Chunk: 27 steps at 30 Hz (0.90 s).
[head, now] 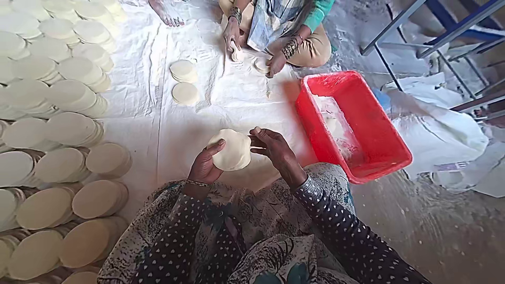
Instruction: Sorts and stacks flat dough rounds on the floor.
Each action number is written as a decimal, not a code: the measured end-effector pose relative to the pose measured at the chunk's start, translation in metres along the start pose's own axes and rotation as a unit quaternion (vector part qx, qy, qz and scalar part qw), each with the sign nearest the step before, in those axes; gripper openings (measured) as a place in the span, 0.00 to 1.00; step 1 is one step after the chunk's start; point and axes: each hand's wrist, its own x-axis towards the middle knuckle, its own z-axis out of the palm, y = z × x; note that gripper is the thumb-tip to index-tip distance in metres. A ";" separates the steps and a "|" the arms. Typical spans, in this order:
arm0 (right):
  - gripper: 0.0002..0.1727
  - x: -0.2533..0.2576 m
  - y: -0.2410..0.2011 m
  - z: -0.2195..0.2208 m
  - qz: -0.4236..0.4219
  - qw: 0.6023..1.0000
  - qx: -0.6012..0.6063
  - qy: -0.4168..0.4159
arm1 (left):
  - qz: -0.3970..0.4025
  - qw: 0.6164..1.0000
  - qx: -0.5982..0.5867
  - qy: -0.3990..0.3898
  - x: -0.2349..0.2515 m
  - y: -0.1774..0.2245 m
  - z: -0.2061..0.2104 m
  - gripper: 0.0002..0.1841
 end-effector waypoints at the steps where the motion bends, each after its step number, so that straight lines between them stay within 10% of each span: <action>1: 0.28 0.003 0.004 0.000 0.039 0.998 0.038 -0.015 | -0.003 1.000 -0.002 -0.002 0.000 -0.001 0.001 0.12; 7: 0.51 -0.004 0.017 0.017 0.110 0.984 0.121 -0.073 | -0.016 0.996 0.081 0.014 -0.003 -0.002 0.007 0.16; 12: 0.17 0.012 0.029 0.020 0.110 0.989 0.045 -0.092 | 0.039 0.887 0.460 -0.032 -0.003 -0.004 0.004 0.19; 15: 0.20 0.026 0.039 0.011 0.092 0.985 -0.051 -0.136 | 0.135 0.808 0.573 0.009 0.003 -0.009 -0.013 0.18; 21: 0.21 0.032 0.012 0.018 -0.104 0.932 -0.331 -0.108 | 0.311 0.877 0.363 -0.039 0.029 -0.003 -0.019 0.09; 27: 0.19 0.052 0.102 0.003 -0.221 0.816 -0.533 -0.019 | 0.033 0.926 0.321 0.196 0.037 -0.012 -0.034 0.26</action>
